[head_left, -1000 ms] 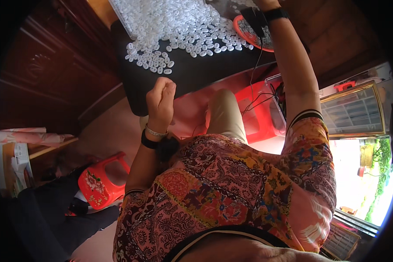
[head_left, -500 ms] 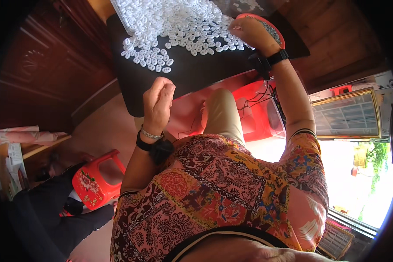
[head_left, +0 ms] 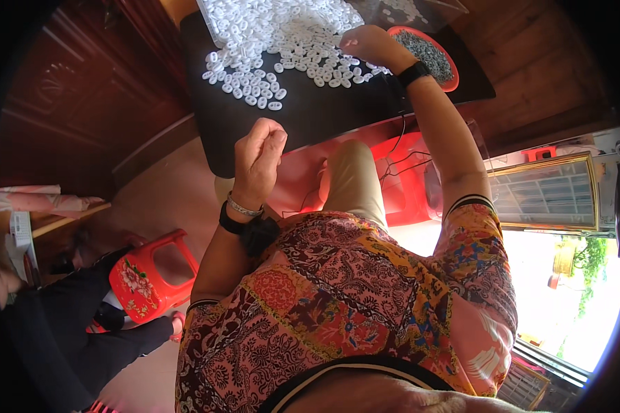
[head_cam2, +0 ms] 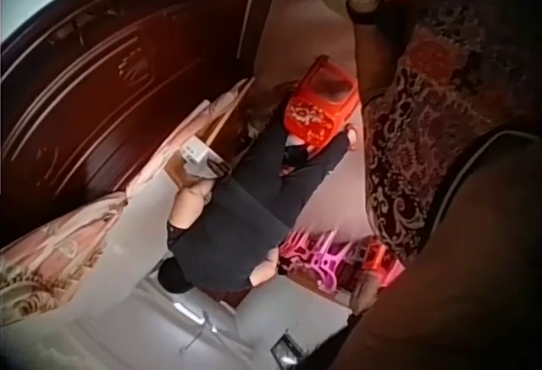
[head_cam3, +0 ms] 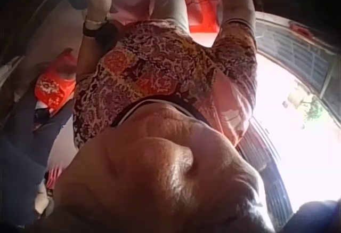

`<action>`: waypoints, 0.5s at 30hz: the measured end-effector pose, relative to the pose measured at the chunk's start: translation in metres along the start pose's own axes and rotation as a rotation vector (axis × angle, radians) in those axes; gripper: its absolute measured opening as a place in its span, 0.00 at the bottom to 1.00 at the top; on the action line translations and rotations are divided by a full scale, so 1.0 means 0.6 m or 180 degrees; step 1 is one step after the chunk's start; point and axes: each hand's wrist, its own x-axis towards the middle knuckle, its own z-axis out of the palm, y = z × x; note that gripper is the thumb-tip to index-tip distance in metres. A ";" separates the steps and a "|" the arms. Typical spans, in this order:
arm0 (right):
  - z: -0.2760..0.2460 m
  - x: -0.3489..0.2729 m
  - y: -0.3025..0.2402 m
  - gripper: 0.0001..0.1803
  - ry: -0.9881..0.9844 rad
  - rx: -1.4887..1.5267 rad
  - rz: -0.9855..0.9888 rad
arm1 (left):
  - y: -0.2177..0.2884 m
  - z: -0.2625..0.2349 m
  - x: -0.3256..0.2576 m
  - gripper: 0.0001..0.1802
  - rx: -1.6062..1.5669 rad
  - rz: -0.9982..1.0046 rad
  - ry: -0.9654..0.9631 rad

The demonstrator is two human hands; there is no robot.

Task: Assembling small metal components into white plastic electrical housings.

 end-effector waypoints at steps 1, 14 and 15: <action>-0.003 -0.004 0.008 0.12 0.0102 0.0060 -0.0017 | 0.001 0.001 0.001 0.10 -0.0013 -0.0001 -0.0006; 0.007 -0.005 0.002 0.10 0.0063 -0.0340 0.0118 | 0.003 0.001 0.001 0.08 0.0030 0.0076 -0.0022; 0.011 -0.002 0.001 0.10 0.0071 -0.0338 0.0119 | 0.004 0.001 0.001 0.08 0.0048 0.0062 -0.0027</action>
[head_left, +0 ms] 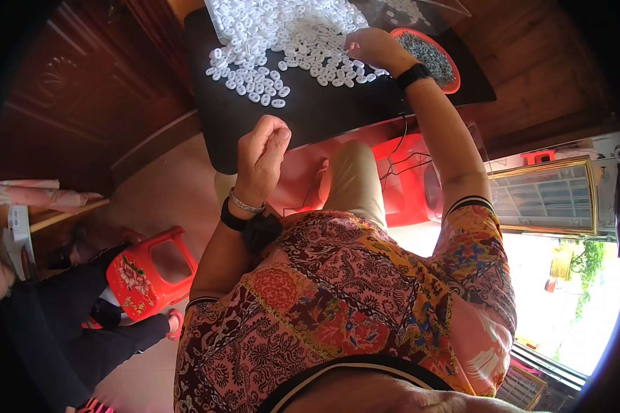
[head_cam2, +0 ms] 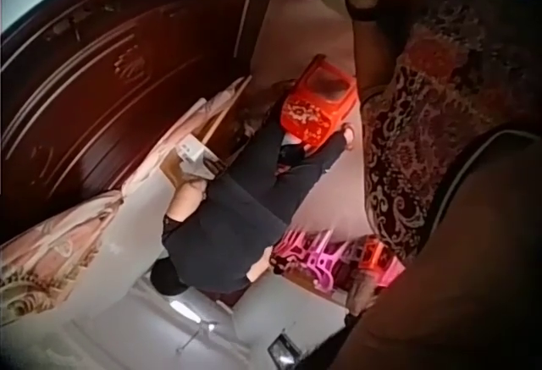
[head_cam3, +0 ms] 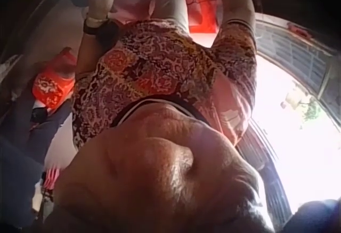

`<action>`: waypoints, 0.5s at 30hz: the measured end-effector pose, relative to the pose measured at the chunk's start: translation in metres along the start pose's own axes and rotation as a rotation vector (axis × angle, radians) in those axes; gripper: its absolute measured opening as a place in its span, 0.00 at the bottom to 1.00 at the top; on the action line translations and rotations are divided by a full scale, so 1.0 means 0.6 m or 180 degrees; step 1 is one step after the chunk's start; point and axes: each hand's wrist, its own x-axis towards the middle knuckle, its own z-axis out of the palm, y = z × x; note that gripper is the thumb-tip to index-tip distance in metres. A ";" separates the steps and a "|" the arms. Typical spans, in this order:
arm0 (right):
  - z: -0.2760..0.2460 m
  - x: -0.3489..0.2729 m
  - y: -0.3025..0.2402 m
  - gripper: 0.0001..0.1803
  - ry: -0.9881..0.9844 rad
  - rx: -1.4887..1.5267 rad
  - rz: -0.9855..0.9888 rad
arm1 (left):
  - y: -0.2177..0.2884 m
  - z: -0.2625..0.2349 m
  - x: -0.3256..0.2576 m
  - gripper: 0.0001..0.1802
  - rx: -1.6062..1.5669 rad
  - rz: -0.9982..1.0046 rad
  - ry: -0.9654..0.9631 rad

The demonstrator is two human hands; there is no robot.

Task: Assembling small metal components into white plastic electrical housings.

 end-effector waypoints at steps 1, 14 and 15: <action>0.004 0.003 -0.002 0.11 0.0014 -0.0195 0.0053 | 0.000 0.001 0.000 0.08 0.0007 0.0003 0.0003; -0.092 -0.117 -0.156 0.05 0.1118 0.1743 -0.0629 | 0.018 0.009 0.000 0.13 -0.0339 -0.0397 0.0113; -0.096 -0.134 -0.179 0.04 0.1172 0.1784 -0.1001 | 0.025 0.015 0.000 0.16 -0.0361 -0.0485 0.0151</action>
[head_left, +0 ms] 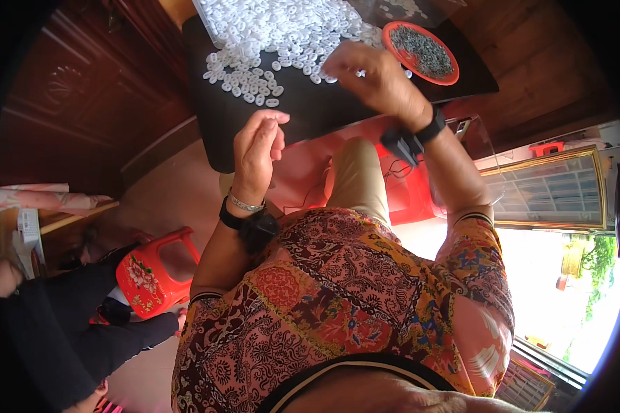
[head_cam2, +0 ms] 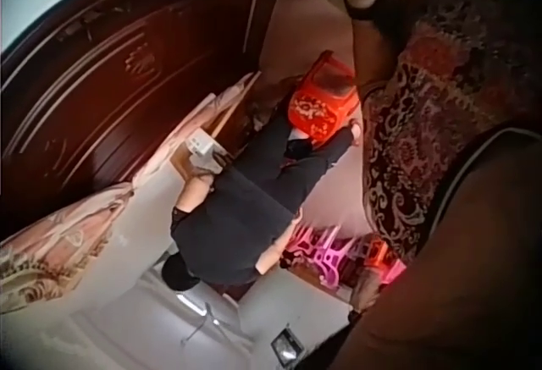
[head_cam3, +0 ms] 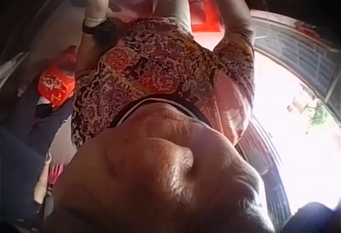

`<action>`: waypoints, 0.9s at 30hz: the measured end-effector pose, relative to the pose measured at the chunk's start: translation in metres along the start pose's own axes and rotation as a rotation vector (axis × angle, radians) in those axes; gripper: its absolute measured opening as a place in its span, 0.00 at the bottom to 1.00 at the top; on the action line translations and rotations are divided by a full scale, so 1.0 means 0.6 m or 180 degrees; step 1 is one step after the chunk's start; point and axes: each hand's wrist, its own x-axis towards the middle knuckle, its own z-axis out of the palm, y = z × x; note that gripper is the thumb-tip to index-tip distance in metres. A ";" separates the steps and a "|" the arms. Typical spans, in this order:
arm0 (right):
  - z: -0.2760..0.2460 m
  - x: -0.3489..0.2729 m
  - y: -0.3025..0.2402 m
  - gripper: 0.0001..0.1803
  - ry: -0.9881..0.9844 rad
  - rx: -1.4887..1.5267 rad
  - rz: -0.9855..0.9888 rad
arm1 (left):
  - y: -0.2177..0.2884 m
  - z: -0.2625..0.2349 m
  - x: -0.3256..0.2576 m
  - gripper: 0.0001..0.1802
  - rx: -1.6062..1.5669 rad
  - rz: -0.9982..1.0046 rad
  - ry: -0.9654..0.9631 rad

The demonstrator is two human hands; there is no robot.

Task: Assembling small metal components into white plastic electrical housings.

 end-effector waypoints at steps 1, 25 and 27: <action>0.006 -0.010 -0.021 0.04 -0.0032 0.0099 -0.0345 | 0.006 0.008 0.000 0.16 0.0013 -0.0015 -0.0027; 0.064 -0.102 -0.074 0.13 0.0431 0.1449 0.0749 | 0.003 0.077 -0.008 0.09 -0.1780 -0.0939 -0.0389; 0.062 -0.102 -0.075 0.12 0.0414 0.1395 0.0762 | 0.005 0.078 -0.008 0.08 -0.1658 -0.0912 -0.0367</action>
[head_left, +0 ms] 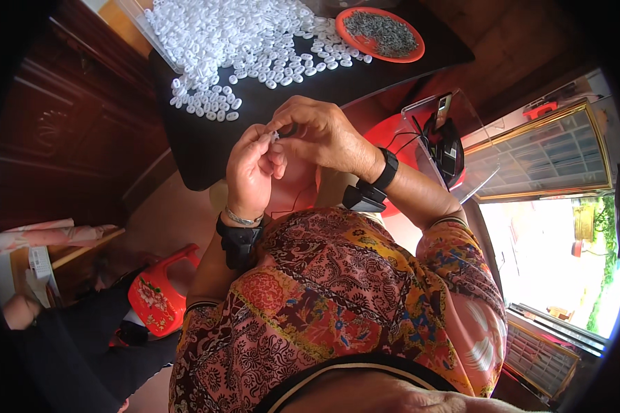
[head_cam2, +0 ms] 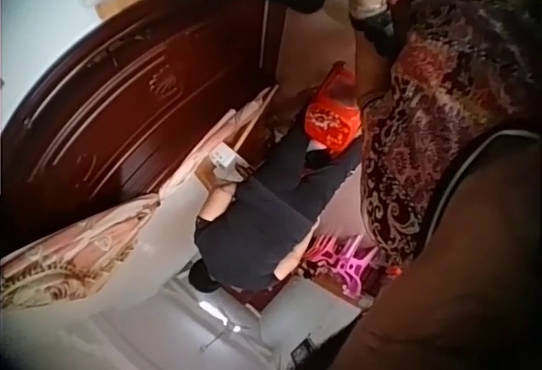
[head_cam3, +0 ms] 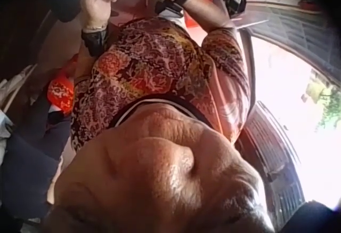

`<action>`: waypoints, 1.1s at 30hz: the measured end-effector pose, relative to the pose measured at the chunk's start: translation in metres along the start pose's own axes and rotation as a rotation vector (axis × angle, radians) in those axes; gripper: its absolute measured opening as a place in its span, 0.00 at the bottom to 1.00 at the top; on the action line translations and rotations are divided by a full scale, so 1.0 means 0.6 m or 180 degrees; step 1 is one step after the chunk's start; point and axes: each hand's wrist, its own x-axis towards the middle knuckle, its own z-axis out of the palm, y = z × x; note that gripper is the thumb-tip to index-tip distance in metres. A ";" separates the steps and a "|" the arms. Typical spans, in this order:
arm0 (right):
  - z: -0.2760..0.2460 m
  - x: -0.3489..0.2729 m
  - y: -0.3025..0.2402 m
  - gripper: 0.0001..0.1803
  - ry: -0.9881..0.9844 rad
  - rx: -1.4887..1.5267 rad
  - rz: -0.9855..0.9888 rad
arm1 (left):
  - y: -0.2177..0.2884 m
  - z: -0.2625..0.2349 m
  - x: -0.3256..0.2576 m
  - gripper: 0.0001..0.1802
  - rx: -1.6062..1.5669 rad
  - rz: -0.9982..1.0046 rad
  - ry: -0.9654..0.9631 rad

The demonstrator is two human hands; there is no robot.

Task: Assembling small metal components into white plastic electrical housings.

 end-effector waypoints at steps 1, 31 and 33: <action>-0.002 0.001 0.000 0.12 -0.0014 -0.0055 0.0007 | 0.000 0.002 0.001 0.09 0.0014 0.0014 0.0001; -0.300 0.149 0.184 0.07 -0.1355 -0.4559 0.0878 | 0.020 -0.035 0.034 0.08 0.0416 -0.0025 0.0006; -0.300 0.151 0.198 0.07 -0.1410 -0.4493 0.1093 | 0.019 -0.037 0.034 0.08 0.0423 -0.0039 -0.0018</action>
